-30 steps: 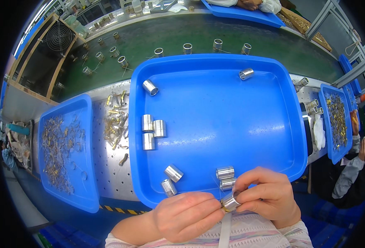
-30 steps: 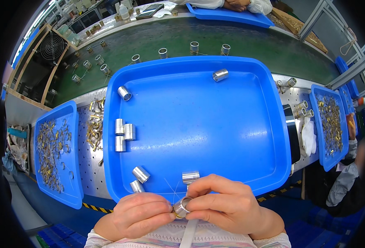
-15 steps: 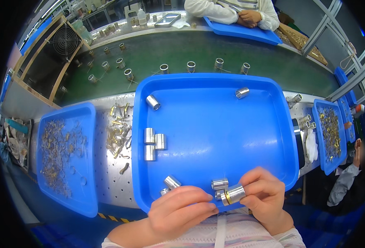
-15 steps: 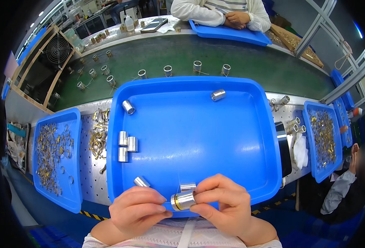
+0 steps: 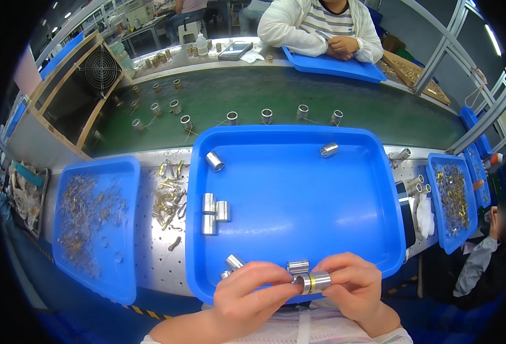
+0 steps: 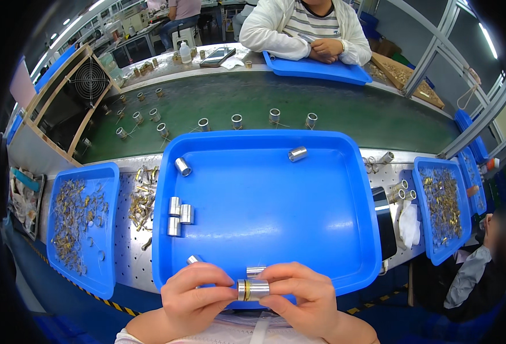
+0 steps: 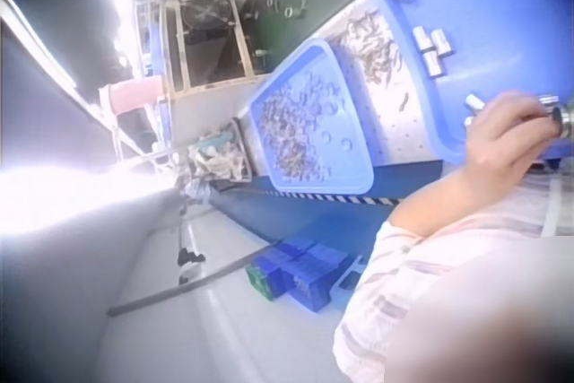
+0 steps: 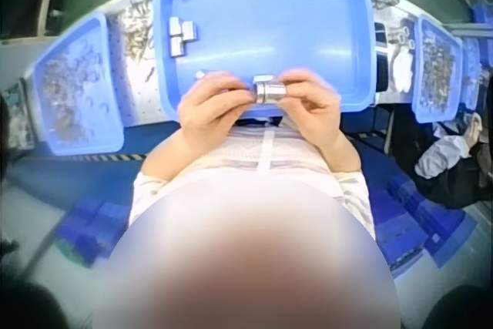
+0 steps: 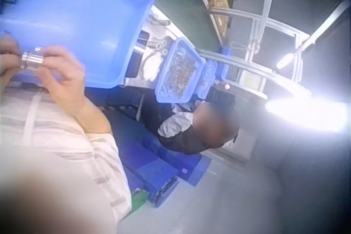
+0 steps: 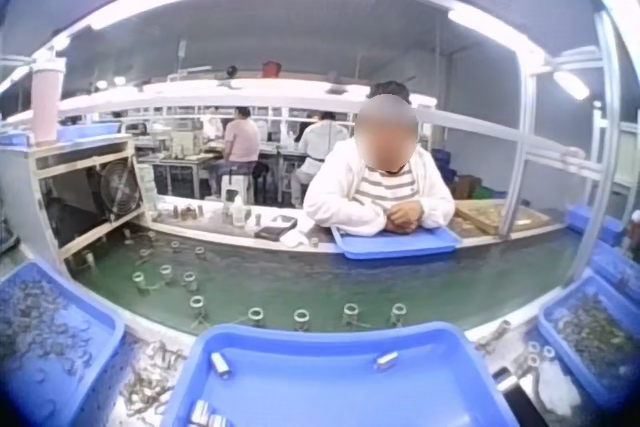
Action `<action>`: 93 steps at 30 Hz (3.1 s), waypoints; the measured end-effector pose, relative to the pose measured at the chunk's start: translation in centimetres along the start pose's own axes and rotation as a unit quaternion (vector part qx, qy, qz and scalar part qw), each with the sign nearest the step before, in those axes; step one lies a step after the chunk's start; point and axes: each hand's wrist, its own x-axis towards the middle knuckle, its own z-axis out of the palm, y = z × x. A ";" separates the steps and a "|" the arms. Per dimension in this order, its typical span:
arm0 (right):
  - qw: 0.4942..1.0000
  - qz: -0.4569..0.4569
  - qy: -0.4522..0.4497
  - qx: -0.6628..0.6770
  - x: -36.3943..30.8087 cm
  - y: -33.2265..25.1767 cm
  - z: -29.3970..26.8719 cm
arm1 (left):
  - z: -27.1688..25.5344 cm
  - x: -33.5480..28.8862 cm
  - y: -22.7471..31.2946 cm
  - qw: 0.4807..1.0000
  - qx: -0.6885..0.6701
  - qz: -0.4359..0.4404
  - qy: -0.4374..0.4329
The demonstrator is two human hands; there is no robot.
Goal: The person assembles small cylindrical metal parts by hand at a workstation. They pick up silver and gold-colored components from blue trays, fit them together, and place the finished assemblies into a central blue tray. The person also handles small metal rings and occasionally moves items between trays.
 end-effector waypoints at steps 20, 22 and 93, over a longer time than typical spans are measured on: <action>0.998 -0.026 -0.037 -0.048 -1.3 0.3 -1.5 | 1.1 -0.1 -0.4 0.995 -0.073 0.000 -0.064; 0.999 -0.027 -0.035 -0.029 -1.3 0.6 -1.3 | 1.2 -0.1 -0.4 0.994 -0.093 -0.011 -0.052; 0.987 -0.124 -0.032 -0.098 -1.8 1.2 -0.1 | 1.0 -0.6 -1.0 0.970 -0.195 -0.107 -0.095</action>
